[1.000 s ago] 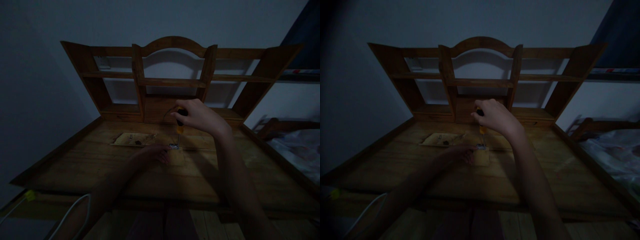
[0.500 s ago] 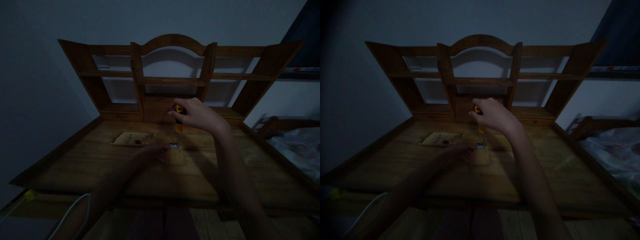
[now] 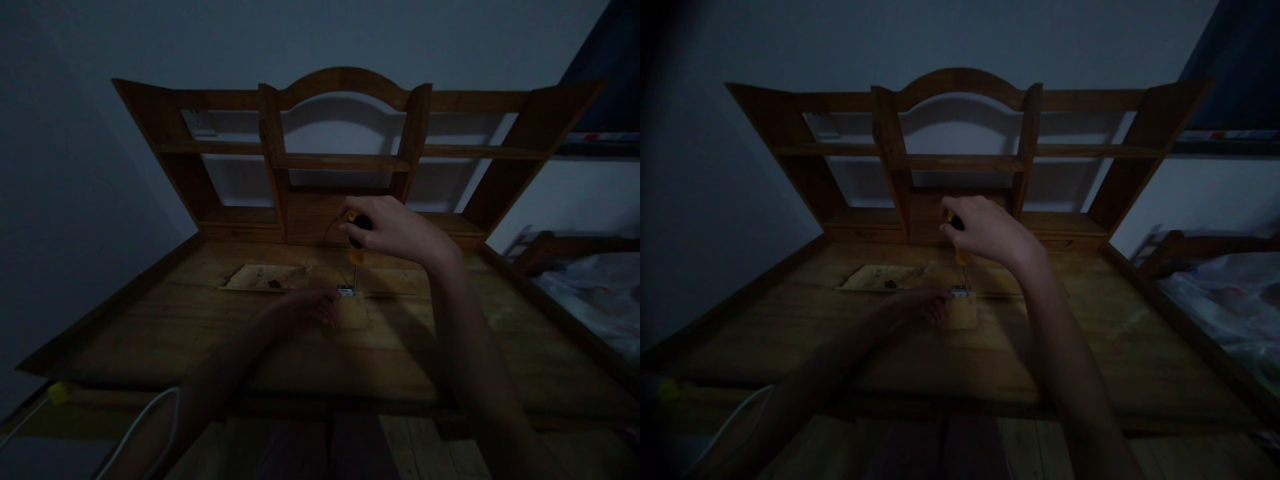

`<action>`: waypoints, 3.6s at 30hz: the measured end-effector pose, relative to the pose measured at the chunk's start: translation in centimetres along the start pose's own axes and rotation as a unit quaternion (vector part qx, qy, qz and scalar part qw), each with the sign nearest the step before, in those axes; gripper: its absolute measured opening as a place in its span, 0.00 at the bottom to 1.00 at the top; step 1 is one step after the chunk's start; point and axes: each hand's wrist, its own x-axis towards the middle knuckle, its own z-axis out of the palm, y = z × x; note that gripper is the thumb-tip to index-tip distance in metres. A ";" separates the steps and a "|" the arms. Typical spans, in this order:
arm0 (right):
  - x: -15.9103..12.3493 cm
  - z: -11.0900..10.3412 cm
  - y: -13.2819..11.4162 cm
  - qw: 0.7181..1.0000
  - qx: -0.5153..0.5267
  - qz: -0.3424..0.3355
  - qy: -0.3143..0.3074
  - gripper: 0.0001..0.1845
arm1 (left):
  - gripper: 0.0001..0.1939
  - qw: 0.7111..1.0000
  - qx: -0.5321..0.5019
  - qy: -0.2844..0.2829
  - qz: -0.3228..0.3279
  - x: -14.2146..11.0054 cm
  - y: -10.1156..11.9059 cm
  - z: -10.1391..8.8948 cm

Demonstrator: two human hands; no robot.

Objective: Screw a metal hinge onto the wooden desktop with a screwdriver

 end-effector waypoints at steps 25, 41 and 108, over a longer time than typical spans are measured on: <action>-0.1 0.2 -0.5 0.998 -0.026 0.049 -0.009 0.14 | 0.29 0.998 0.031 -0.023 -0.048 1.3 -0.6 -0.6; -0.2 -0.1 -0.4 0.995 -0.057 0.081 -0.010 0.14 | 0.26 0.998 0.023 -0.016 -0.049 0.9 -0.2 -0.2; 0.0 0.0 -0.6 0.997 -0.066 0.046 -0.017 0.09 | 0.25 0.998 0.007 -0.007 -0.055 1.0 -0.3 -0.4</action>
